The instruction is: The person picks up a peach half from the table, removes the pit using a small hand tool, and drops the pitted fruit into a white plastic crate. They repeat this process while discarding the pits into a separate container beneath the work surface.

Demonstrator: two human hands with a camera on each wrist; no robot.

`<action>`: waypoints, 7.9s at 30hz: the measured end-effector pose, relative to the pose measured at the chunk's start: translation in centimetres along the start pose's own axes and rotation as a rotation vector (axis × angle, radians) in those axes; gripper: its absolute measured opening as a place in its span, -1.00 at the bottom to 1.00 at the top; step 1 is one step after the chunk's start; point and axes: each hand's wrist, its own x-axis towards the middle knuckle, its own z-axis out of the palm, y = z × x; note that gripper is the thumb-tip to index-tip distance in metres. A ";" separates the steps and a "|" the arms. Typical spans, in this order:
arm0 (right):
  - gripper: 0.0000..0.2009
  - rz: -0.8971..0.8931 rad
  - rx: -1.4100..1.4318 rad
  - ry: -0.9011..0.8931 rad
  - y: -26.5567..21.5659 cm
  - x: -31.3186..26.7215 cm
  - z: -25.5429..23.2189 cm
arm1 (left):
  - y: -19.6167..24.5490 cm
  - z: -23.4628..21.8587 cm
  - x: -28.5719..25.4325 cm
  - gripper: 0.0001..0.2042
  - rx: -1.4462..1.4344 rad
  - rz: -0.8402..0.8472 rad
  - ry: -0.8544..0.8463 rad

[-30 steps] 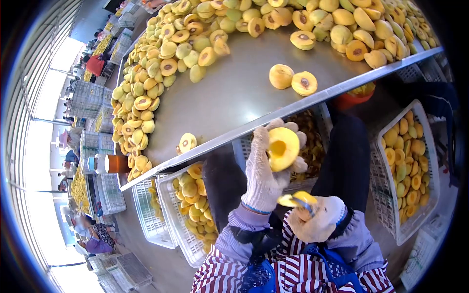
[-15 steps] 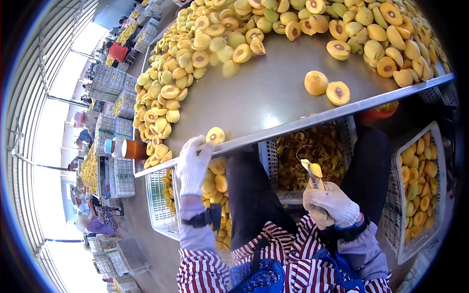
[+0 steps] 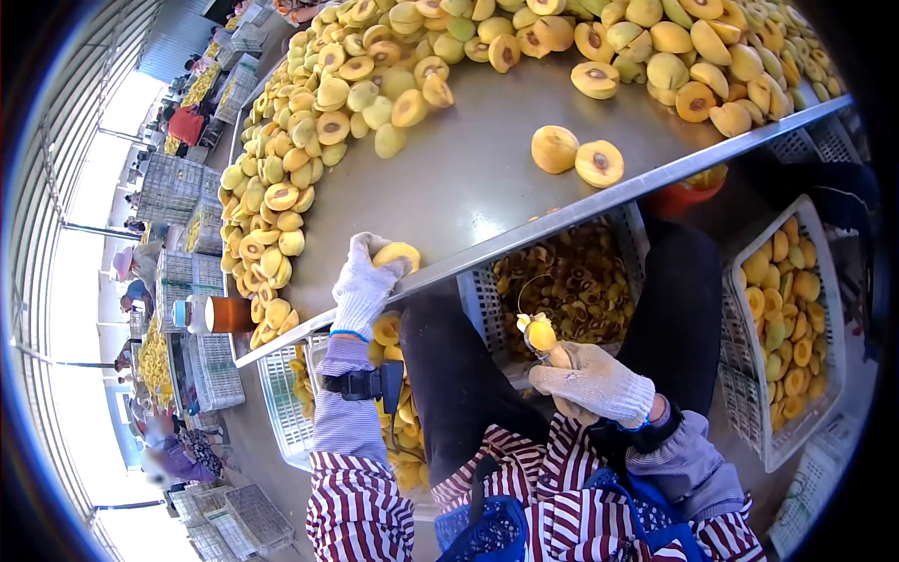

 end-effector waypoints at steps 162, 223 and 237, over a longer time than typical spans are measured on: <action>-0.80 -0.403 0.836 -0.607 1.9 -2.8 -2.0 | 7.7 1.8 -13.3 -0.45 -1.440 -0.088 -0.329; -0.69 -0.471 0.208 0.133 -2.3 1.2 -7.1 | 13.4 4.8 -3.7 -0.50 0.150 0.723 -0.421; -0.69 -0.411 0.089 0.221 -2.3 0.4 -4.3 | 12.0 5.9 -5.0 -0.59 -0.018 0.601 -0.192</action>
